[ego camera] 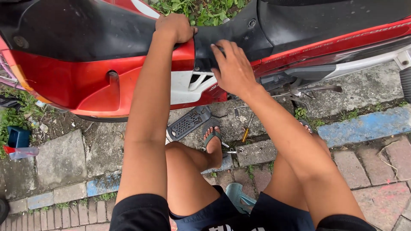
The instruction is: Detaching plastic body panels from a motorcycle using a screwdriver.
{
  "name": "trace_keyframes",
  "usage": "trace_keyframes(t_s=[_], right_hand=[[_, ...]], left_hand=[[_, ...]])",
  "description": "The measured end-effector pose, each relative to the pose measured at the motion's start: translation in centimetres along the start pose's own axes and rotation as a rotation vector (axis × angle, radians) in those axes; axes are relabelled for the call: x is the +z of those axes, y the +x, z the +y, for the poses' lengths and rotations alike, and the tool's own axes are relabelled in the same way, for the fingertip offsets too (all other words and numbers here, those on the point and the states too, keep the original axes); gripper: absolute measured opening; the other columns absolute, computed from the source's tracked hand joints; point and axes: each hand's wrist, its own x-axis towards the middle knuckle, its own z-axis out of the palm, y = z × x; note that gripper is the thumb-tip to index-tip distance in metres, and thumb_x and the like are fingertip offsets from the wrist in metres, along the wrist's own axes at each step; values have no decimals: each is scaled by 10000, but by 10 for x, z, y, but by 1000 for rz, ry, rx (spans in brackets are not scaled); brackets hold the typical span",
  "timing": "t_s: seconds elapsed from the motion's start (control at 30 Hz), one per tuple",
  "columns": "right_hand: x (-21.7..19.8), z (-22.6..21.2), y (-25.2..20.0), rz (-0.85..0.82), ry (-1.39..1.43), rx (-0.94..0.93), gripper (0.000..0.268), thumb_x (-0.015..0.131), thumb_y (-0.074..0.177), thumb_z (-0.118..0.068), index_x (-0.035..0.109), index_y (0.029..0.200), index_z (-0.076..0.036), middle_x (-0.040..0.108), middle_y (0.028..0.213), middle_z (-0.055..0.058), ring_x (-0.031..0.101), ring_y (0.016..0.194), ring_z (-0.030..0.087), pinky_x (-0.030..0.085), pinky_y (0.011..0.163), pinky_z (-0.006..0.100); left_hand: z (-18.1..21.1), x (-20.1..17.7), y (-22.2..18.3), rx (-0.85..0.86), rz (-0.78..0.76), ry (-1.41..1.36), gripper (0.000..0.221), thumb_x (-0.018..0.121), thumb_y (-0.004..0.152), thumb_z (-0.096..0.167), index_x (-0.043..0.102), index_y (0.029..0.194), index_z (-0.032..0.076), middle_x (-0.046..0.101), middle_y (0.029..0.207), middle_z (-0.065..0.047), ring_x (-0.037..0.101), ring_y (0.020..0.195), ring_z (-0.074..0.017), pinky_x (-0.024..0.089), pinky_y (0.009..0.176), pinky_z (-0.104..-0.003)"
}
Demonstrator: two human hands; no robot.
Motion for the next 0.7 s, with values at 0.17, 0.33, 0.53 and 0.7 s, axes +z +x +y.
trace_keyframes(t_s=[0.17,0.33,0.53,0.7], right_hand=[[45,19,66,-347,223,5,981,706,906,-411,195,1631,6,200,1699,203,183,1564,370,143,1276,485],[27,27,74,-494,394,55,974,721,948,-405,143,1644,-47,112,1730,115,92,1594,275,82,1290,432],[30,31,60,-384,532,92,911,807,909,-237,270,1606,-6,214,1695,135,193,1565,321,173,1272,481],[-14,25,38,-307,570,195,679,732,966,-160,409,1534,21,349,1628,177,278,1517,376,330,1185,554]], left_hand=[[2,0,9,-21,-8,83,478,426,1109,463,736,1084,100,697,1217,-170,593,1199,-421,296,1146,-615],[3,10,15,4,-22,178,432,377,1066,350,763,1107,160,712,1205,-154,619,1158,-408,352,1094,-571],[16,-19,-5,41,-141,115,532,397,1025,469,715,1248,106,664,1328,-187,617,1185,-426,424,1020,-579],[50,-50,-10,-40,-346,104,484,317,1002,289,663,1275,90,605,1394,-170,569,1240,-401,294,1136,-642]])
